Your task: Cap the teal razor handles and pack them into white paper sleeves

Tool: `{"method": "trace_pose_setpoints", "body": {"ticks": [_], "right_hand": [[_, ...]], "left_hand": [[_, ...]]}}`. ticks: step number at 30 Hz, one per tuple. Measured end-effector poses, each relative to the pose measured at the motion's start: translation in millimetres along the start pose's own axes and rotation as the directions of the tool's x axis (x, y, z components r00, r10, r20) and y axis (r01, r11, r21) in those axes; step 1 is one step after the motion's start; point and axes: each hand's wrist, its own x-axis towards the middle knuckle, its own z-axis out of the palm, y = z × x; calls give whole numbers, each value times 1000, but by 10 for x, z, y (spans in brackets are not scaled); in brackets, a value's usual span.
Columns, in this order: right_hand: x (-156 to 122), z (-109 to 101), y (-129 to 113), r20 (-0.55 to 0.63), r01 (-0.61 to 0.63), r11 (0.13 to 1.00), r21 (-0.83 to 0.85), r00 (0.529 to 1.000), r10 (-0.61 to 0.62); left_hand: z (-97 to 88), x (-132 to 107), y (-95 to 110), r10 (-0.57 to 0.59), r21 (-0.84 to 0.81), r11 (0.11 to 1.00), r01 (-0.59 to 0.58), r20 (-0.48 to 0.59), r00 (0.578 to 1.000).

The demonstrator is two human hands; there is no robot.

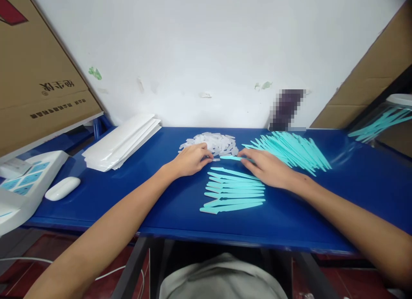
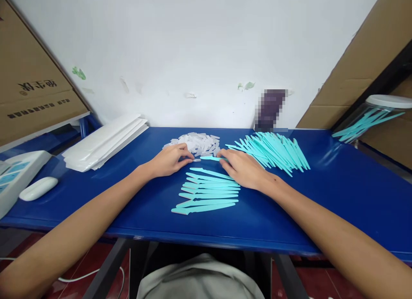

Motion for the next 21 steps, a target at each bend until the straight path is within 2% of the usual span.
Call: {"method": "trace_pose_setpoints", "body": {"ticks": [5, 12, 16, 21], "right_hand": [[5, 2, -25, 57, 6, 1000, -27, 998, -4], [20, 17, -82, 66, -1, 1000, -20, 998, 2], [29, 45, -126, 22, 39, 999, 13, 999, -39], [19, 36, -131, -102, 30, 999, 27, 994, -27]], "left_hand": [[30, 12, -1, -50, -88, 995, 49, -3, 999], [41, 47, 14, -79, -218, 973, 73, -19, 997], [35, 53, 17, -77, -289, 955, 64, -35, 996], [33, 37, 1, -50, -290, 957, 16, -111, 993]]}}
